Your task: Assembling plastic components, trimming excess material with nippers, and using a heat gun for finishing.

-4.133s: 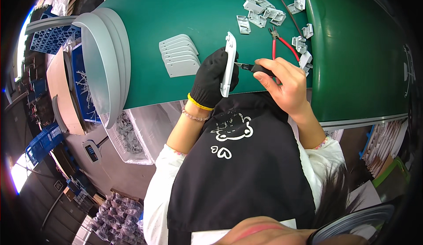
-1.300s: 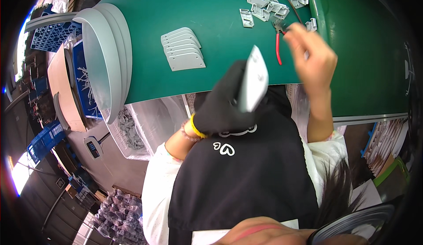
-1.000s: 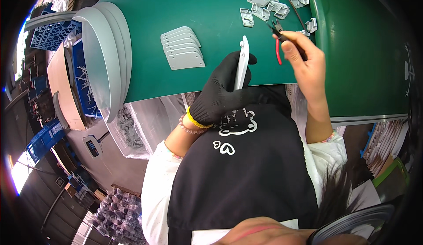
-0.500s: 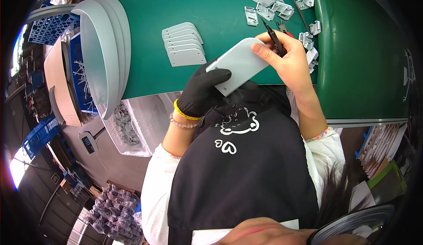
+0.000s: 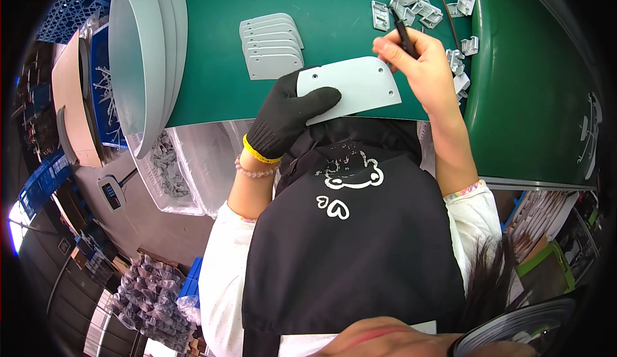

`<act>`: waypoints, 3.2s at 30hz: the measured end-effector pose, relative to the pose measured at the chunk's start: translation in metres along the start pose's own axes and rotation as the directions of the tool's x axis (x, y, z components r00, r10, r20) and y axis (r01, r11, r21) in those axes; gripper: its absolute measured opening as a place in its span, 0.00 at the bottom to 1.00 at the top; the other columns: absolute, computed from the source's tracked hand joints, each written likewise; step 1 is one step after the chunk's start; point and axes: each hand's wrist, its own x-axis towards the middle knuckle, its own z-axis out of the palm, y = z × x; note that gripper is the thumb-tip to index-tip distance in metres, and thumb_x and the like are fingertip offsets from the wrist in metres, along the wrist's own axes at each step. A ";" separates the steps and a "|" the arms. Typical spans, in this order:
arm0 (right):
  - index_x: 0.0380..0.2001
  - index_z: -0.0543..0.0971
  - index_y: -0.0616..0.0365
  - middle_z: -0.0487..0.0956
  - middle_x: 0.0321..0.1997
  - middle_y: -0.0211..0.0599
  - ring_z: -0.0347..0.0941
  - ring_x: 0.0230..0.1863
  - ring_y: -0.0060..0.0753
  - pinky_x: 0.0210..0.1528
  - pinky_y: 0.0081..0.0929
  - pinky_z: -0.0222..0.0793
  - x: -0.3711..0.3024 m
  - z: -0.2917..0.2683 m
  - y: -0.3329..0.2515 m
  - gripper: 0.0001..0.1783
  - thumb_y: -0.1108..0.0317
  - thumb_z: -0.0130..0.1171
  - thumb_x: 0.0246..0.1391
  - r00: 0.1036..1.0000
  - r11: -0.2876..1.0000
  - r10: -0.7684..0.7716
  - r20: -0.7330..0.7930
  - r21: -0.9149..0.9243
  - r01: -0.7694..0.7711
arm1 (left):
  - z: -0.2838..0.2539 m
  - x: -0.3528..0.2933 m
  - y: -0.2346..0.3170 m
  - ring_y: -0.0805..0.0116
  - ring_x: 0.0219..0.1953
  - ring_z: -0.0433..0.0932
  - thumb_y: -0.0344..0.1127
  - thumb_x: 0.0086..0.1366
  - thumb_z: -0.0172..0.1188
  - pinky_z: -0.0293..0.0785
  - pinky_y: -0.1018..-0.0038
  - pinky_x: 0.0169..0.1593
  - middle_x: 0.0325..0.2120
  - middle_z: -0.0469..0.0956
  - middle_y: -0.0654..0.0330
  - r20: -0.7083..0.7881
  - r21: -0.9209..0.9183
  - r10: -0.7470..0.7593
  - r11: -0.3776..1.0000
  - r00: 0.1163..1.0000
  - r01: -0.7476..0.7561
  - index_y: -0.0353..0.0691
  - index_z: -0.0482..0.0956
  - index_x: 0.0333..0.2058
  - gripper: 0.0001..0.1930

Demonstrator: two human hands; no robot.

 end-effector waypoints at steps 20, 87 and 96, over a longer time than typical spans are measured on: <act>0.49 0.75 0.57 0.75 0.46 0.43 0.76 0.43 0.45 0.43 0.33 0.73 0.024 0.013 0.130 0.22 0.74 0.66 0.48 0.958 0.685 -0.247 -0.145 -0.726 0.067 | -0.054 0.004 -0.006 0.70 0.20 0.79 0.43 0.66 0.55 0.70 0.80 0.19 0.26 0.82 0.53 0.048 -0.142 -0.029 0.989 0.998 0.036 0.29 0.75 0.44 0.19; 0.49 0.74 0.59 0.69 0.62 0.48 0.65 0.62 0.45 0.54 0.40 0.65 -0.072 -0.347 -0.300 0.28 0.67 0.64 0.41 0.177 -0.072 -0.983 -0.049 -0.784 -0.617 | 0.078 -0.007 0.051 0.57 0.33 0.81 0.21 0.51 0.65 0.76 0.69 0.37 0.31 0.82 0.56 0.522 0.678 0.832 -0.269 0.190 -0.684 0.40 0.81 0.34 0.11; 0.26 0.81 0.52 0.83 0.24 0.35 0.82 0.27 0.38 0.25 0.36 0.74 0.018 -0.435 -0.341 0.08 0.65 0.55 0.51 0.591 -0.525 -0.802 0.088 -0.577 -0.626 | 0.019 -0.015 0.008 0.58 0.33 0.81 0.20 0.54 0.62 0.76 0.70 0.37 0.31 0.82 0.54 0.265 0.836 0.915 -0.061 0.304 -0.546 0.38 0.81 0.35 0.09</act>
